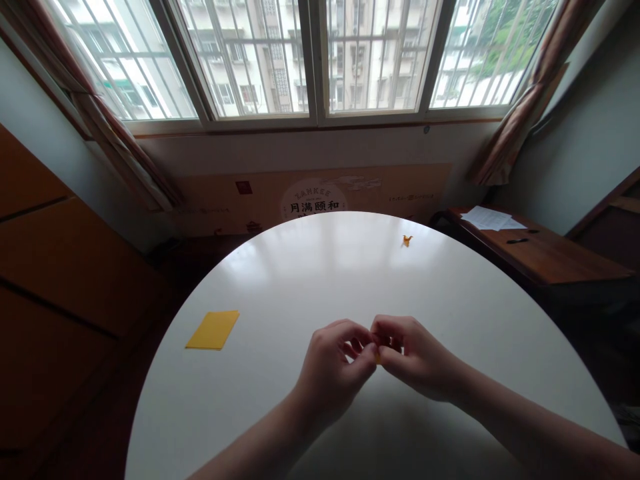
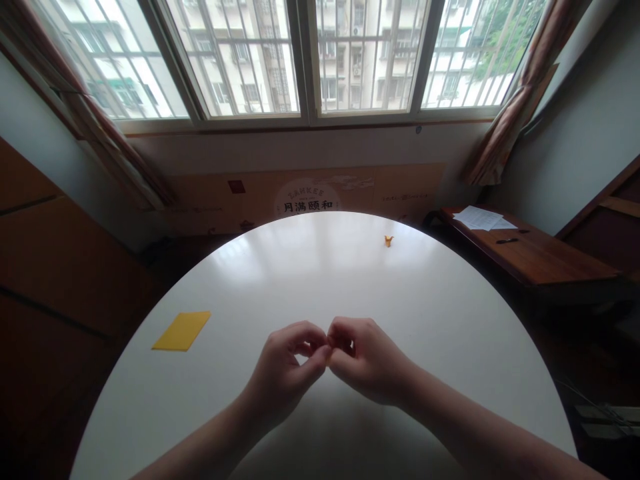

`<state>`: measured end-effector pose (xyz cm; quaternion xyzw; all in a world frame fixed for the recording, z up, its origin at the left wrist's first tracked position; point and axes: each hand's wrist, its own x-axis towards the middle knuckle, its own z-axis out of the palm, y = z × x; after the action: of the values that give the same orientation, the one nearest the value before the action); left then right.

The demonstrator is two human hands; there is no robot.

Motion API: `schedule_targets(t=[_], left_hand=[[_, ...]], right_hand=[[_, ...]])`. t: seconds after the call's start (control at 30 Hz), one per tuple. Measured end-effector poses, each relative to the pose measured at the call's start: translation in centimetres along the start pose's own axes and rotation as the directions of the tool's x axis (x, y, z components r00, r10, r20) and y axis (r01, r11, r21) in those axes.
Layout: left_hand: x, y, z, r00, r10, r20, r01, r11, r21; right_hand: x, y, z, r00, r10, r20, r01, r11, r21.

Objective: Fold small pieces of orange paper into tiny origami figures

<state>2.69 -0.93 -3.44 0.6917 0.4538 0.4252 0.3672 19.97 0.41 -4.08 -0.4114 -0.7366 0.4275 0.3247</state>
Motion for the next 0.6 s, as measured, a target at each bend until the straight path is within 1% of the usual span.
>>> schedule_targets(t=[0.13,0.3,0.43,0.6], left_hand=[[-0.04,0.23,-0.06,0.999,-0.028,-0.025,0.027,0.998,-0.048],[-0.05,0.44,-0.35,0.997,-0.079,-0.018,0.077,0.994,-0.083],[0.26,0.2,-0.79,0.986,-0.162,-0.024,0.156,0.975,-0.158],[0.53,-0.17,-0.97,0.982,-0.189,-0.005,0.184,0.959,-0.214]], right_hand=[[-0.23,-0.11,-0.13,1.0,0.005,-0.007,-0.005,1.0,-0.005],[-0.23,-0.16,-0.3,1.0,0.017,0.021,-0.017,1.0,0.004],[-0.18,0.16,-0.65,1.0,0.014,0.008,-0.014,1.0,-0.003],[-0.12,0.46,-0.89,1.0,0.017,0.014,-0.017,1.0,0.0]])
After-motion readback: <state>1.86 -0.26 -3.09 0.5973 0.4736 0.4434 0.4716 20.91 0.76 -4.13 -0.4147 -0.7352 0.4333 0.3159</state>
